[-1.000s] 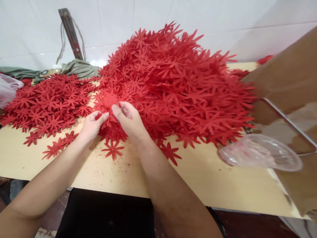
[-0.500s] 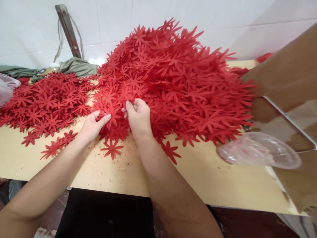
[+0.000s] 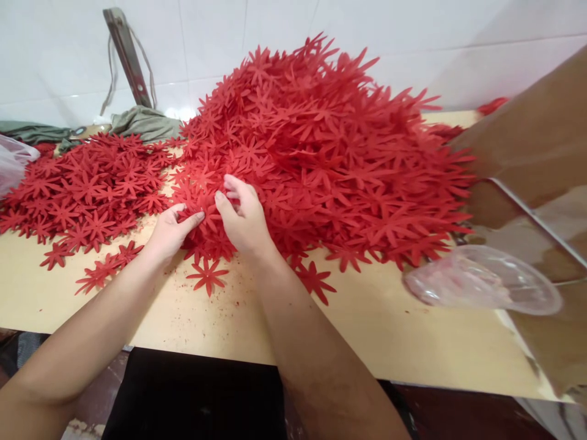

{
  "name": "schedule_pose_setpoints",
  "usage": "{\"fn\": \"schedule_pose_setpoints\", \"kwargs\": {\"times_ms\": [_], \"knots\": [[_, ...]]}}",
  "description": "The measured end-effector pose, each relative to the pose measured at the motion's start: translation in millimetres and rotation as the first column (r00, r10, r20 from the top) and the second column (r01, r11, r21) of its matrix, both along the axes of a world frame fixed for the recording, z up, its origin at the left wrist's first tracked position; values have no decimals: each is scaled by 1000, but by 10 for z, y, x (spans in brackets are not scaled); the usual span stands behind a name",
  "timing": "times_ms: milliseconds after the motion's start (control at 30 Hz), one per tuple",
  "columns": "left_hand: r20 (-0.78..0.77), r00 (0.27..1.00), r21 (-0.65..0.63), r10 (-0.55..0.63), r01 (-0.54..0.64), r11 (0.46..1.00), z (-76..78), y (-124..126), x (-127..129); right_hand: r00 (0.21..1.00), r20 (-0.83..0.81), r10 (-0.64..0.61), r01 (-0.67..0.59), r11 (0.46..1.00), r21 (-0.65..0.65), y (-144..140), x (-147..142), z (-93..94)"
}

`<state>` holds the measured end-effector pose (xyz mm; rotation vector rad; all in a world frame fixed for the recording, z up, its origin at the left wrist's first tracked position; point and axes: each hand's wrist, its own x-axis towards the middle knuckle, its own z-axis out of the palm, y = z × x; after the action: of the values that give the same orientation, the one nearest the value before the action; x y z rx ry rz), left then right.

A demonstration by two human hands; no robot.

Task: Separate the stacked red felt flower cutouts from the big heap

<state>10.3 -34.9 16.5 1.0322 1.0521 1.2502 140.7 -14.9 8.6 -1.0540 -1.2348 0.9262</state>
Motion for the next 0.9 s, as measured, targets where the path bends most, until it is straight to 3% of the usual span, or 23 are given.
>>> {"fn": "schedule_pose_setpoints", "kwargs": {"times_ms": [133, 233, 400, 500, 900], "knots": [[-35, 997, 42, 69, -68, 997, 5, 21, -1, 965, 23, 260, -258, 965, -50, -111, -67, 81], [-31, 997, 55, 72, -70, 996, 15, 22, 6, 948, 18, 318, -317, 947, -59, -134, -107, 93], [-10, 1000, 7, -10, 11, 1000, 60, -20, 17, 999, -10, 42, -42, 998, -36, -58, -20, 86], [-39, 998, 4, -41, 42, 999, 68, -35, 10, 991, -35, -128, 128, 992, -14, -6, 50, 82], [-108, 993, -26, 39, -42, 999, 41, -1, -3, 984, -3, -179, 179, 983, -44, 48, 35, 11]]}}
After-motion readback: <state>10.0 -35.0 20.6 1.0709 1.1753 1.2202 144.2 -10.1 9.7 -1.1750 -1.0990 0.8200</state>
